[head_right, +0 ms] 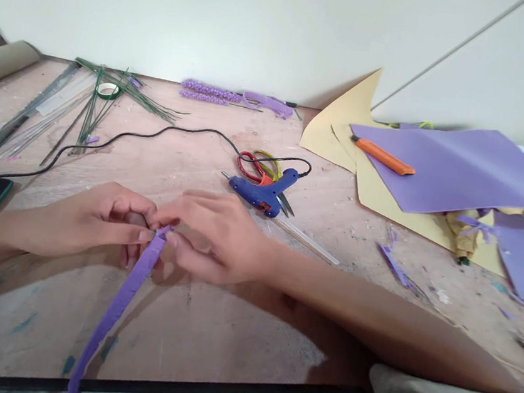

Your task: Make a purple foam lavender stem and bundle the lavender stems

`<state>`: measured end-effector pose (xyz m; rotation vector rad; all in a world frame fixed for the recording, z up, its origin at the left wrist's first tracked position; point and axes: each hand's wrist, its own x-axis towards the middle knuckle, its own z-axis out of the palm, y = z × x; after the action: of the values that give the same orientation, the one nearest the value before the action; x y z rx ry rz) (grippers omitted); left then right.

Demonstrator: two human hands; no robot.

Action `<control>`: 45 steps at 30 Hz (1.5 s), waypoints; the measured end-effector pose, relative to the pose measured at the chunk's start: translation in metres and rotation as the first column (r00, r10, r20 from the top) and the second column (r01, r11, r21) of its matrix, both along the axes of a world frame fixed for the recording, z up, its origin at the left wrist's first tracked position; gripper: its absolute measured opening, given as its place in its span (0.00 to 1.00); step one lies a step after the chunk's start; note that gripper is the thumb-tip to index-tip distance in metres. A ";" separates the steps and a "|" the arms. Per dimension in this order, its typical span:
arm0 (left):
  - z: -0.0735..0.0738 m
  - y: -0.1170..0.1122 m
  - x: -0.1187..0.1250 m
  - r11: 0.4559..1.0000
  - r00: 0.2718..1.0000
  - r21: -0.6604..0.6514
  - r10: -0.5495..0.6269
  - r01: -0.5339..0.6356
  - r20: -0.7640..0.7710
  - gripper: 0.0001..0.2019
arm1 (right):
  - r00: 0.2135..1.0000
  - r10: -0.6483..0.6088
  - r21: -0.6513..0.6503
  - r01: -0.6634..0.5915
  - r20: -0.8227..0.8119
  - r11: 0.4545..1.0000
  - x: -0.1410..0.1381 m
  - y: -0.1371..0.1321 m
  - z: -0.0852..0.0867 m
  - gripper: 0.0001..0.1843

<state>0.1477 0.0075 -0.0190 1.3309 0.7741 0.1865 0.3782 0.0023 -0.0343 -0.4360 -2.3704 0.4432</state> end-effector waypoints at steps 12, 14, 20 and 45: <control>-0.004 -0.005 0.003 0.996 0.995 0.087 0.001 0.007 -0.100 0.05 | 0.977 -0.036 -0.325 0.104 0.208 0.940 -0.005 -0.004 -0.001 0.12; -0.003 -0.003 0.003 0.996 0.994 0.087 0.003 0.006 -0.105 0.05 | 0.980 -0.035 -0.262 0.087 0.195 0.961 -0.006 -0.003 -0.003 0.09; -0.001 0.004 0.001 0.998 0.995 -0.022 -0.066 0.065 -0.072 0.09 | 0.981 -0.021 -0.082 0.037 0.193 0.996 -0.008 -0.004 0.000 0.09; -0.009 0.008 0.000 0.988 0.987 -0.147 0.065 -0.043 0.149 0.09 | 0.966 -0.122 0.137 0.092 0.229 0.986 -0.001 0.000 0.008 0.13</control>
<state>0.1472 0.0157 -0.0282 1.1459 0.6805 0.2682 0.3770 0.0024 -0.0268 -0.5835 -2.5714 0.1995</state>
